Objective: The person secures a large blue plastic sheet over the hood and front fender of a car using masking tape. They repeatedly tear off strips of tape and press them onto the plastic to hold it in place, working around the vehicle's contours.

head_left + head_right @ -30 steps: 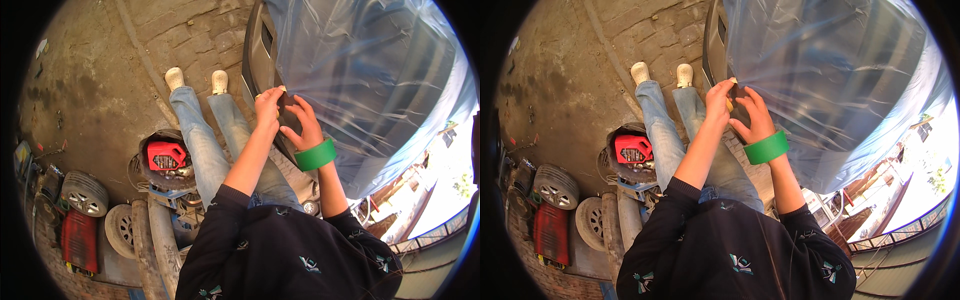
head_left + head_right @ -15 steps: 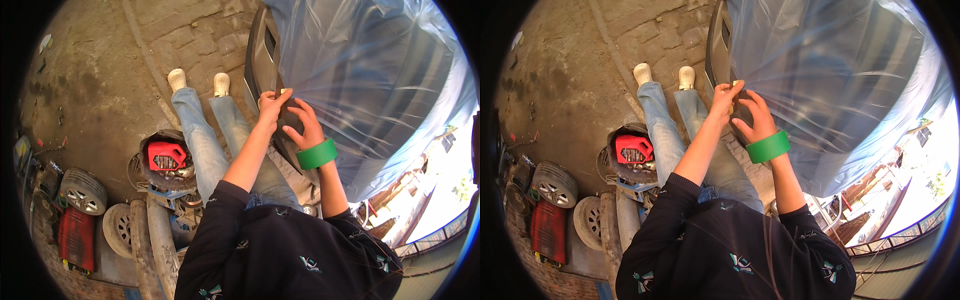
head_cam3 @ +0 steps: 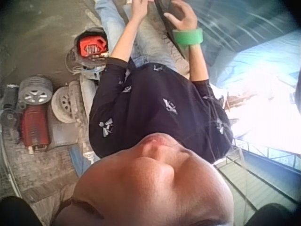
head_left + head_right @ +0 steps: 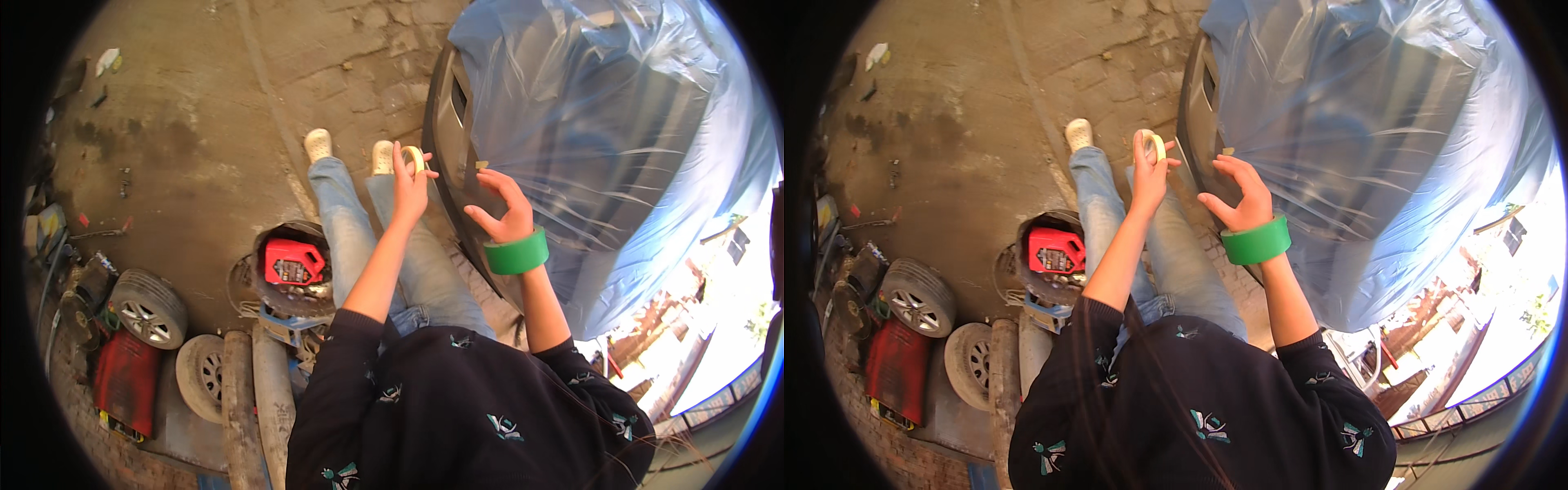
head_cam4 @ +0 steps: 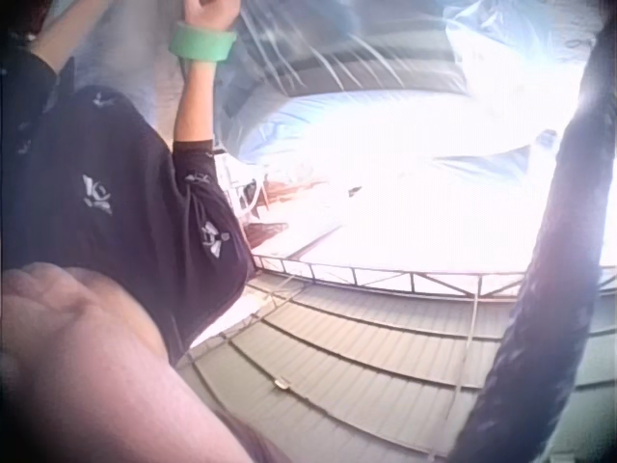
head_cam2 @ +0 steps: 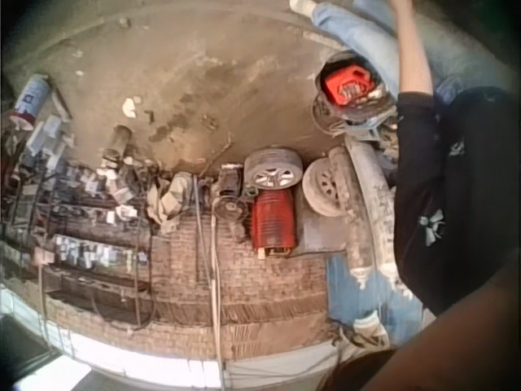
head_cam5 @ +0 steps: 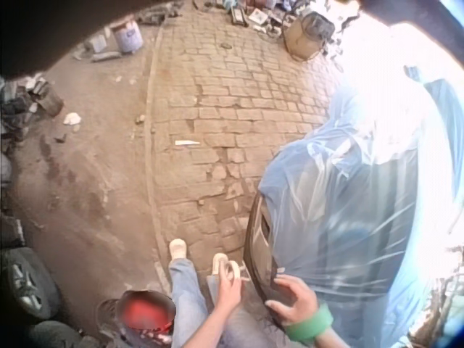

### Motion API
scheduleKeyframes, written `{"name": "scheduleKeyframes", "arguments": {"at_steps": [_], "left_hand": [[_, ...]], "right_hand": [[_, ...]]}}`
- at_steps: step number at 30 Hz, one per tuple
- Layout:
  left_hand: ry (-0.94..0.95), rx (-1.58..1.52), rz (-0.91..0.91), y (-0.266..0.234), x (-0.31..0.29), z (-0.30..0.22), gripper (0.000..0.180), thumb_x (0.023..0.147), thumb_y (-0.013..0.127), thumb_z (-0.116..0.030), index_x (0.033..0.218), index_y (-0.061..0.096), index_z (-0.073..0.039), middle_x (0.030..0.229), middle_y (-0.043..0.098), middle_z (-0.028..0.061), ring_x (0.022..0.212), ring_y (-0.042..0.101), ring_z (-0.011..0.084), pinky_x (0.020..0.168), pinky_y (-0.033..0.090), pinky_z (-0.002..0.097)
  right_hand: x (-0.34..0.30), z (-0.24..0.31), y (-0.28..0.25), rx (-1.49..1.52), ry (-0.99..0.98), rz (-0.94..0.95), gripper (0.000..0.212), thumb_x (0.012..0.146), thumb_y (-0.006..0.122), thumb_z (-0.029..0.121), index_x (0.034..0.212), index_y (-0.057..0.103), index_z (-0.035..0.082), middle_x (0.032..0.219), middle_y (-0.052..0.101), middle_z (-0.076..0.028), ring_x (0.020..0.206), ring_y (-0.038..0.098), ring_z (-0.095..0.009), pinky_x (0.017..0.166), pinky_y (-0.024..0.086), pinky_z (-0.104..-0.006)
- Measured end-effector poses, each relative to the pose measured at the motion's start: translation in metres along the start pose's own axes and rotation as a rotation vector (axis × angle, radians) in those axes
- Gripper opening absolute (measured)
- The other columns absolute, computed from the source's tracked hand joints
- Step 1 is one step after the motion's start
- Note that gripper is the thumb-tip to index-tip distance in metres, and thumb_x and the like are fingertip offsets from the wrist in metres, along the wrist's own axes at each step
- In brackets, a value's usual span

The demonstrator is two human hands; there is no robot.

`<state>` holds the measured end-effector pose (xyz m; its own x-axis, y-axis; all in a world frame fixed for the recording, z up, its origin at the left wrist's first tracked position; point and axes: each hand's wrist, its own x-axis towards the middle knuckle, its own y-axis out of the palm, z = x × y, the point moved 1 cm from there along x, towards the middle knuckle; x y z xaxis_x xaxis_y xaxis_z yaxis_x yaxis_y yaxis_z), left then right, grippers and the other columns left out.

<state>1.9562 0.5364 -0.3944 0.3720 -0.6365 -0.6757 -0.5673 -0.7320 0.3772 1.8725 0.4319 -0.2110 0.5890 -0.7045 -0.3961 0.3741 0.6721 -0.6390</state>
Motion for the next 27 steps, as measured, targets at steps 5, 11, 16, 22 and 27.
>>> {"name": "scheduleKeyframes", "arguments": {"at_steps": [5,11,16,22,27], "left_hand": [[0.237,-0.008,0.329,-0.041,-0.072,-0.159,0.078,0.097,0.044,0.003,0.156,-0.005,-0.011,0.131,0.06,0.0178,0.093,0.065,0.0144,0.086,0.048,0.0285],[0.458,0.281,0.55,-0.039,-0.125,-0.277,0.076,0.095,0.046,0.003,0.156,0.001,-0.004,0.129,0.061,0.02,0.112,0.061,0.0214,0.104,0.04,0.0389],[0.626,0.461,0.523,-0.038,-0.13,-0.332,0.077,0.092,0.049,0.007,0.156,0.007,-0.002,0.121,0.066,0.0156,0.106,0.064,0.0212,0.098,0.045,0.036],[0.48,0.607,0.584,-0.001,-0.095,-0.385,0.078,0.092,0.05,0.007,0.156,0.008,-0.006,0.108,0.068,0.0133,0.088,0.066,0.0183,0.085,0.051,0.033],[0.395,0.736,0.689,0.023,-0.039,-0.422,0.079,0.089,0.05,0.01,0.155,0.009,-0.004,0.111,0.067,0.0154,0.084,0.066,0.0222,0.081,0.053,0.034]], "right_hand": [[0.018,0.097,0.009,-0.068,-0.388,-0.019,0.048,0.074,0.079,0.009,0.119,0.062,0.003,0.122,0.063,-0.015,0.111,0.06,-0.032,0.095,0.048,-0.0395],[0.026,0.197,-0.015,0.081,-0.469,-0.145,0.047,0.076,0.077,0.007,0.12,0.061,0.002,0.117,0.064,-0.015,0.108,0.06,-0.032,0.092,0.049,-0.0388],[0.039,0.249,-0.038,0.137,-0.633,-0.222,0.04,0.074,0.077,0.006,0.112,0.067,0.004,0.104,0.066,-0.012,0.092,0.061,-0.029,0.081,0.048,-0.0374],[0.079,0.243,-0.07,0.038,-0.554,-0.334,0.023,0.072,0.078,0.007,0.095,0.072,0.007,0.084,0.063,-0.004,0.079,0.056,-0.023,0.071,0.044,-0.0348],[0.13,0.236,-0.09,0.171,-0.376,-0.311,0.013,0.074,0.079,0.007,0.082,0.069,0.006,0.08,0.062,-0.006,0.081,0.056,-0.024,0.073,0.045,-0.0353]]}}
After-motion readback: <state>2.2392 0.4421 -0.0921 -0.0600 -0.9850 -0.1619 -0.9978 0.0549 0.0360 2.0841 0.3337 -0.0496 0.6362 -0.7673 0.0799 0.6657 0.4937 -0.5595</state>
